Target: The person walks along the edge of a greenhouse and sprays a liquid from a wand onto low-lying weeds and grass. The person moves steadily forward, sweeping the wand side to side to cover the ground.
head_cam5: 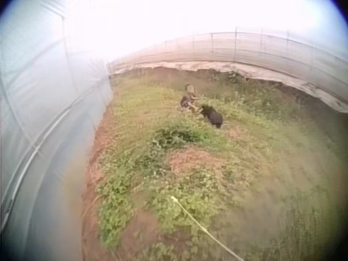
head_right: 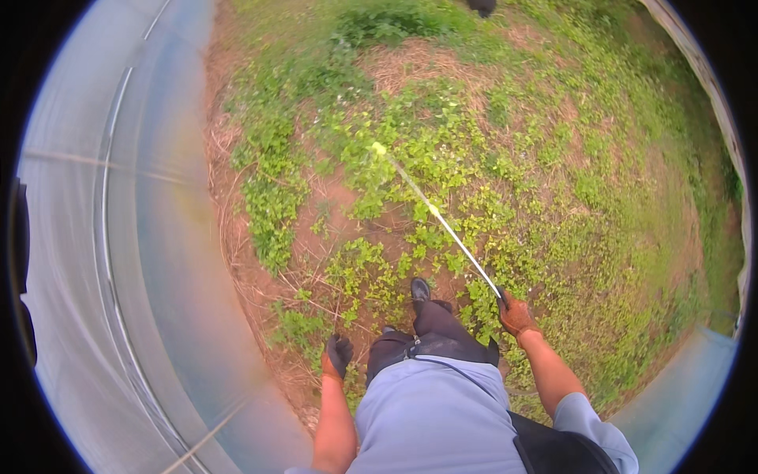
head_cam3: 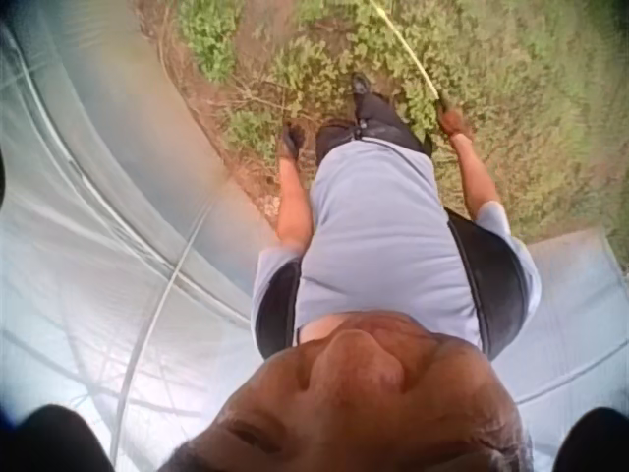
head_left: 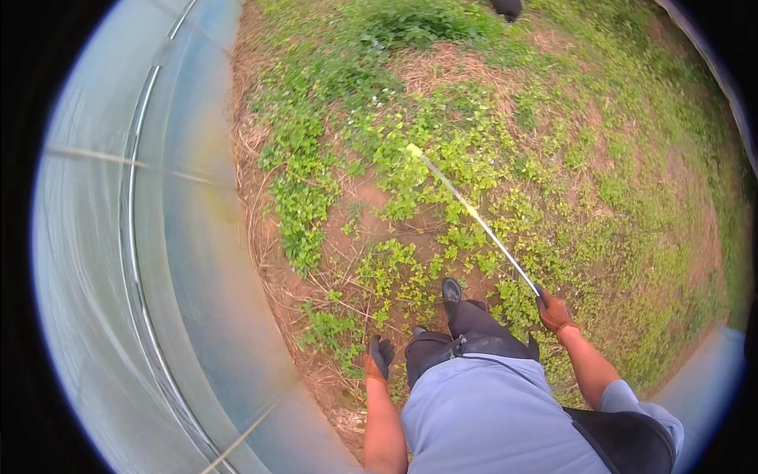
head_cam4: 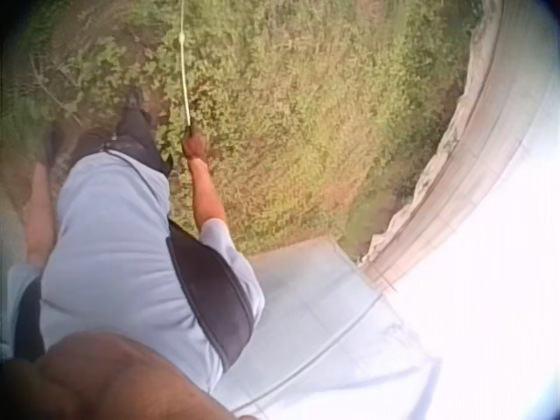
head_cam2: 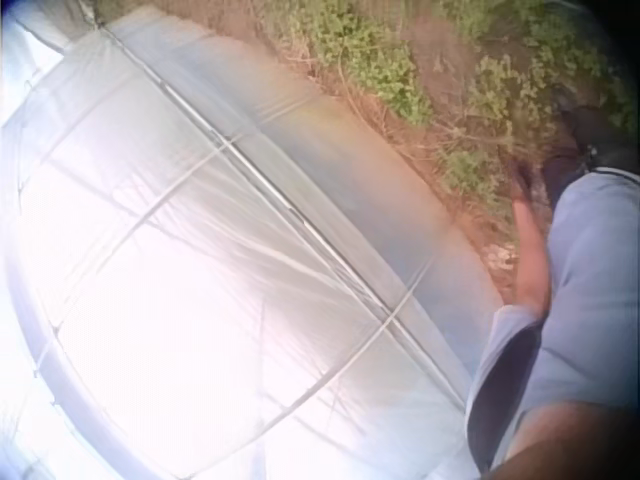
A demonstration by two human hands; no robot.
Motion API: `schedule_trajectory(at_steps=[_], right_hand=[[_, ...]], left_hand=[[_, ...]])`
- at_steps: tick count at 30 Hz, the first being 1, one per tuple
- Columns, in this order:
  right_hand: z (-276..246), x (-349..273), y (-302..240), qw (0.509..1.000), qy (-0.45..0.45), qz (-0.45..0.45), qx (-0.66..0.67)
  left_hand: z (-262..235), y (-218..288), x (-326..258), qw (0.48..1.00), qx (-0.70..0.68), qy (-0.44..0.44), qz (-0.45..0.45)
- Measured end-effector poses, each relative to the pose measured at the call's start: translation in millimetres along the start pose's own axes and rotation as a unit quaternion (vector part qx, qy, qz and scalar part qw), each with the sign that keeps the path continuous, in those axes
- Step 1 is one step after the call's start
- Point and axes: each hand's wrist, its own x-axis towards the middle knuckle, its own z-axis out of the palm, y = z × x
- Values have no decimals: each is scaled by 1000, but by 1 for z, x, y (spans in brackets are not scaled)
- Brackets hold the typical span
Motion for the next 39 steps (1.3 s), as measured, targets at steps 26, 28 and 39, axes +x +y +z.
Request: schedule_trajectory(at_steps=[26,28,39], right_hand=[[65,-109,13,822,143,449,320],[38,-61,-24,880,125,379,257],[17,-33,-24,832,184,461,250]], left_hand=[[293,173,176,847,447,-287,13],[339,195,181,890,388,-233,-57],[396,247,240,867,429,-227,-112]])
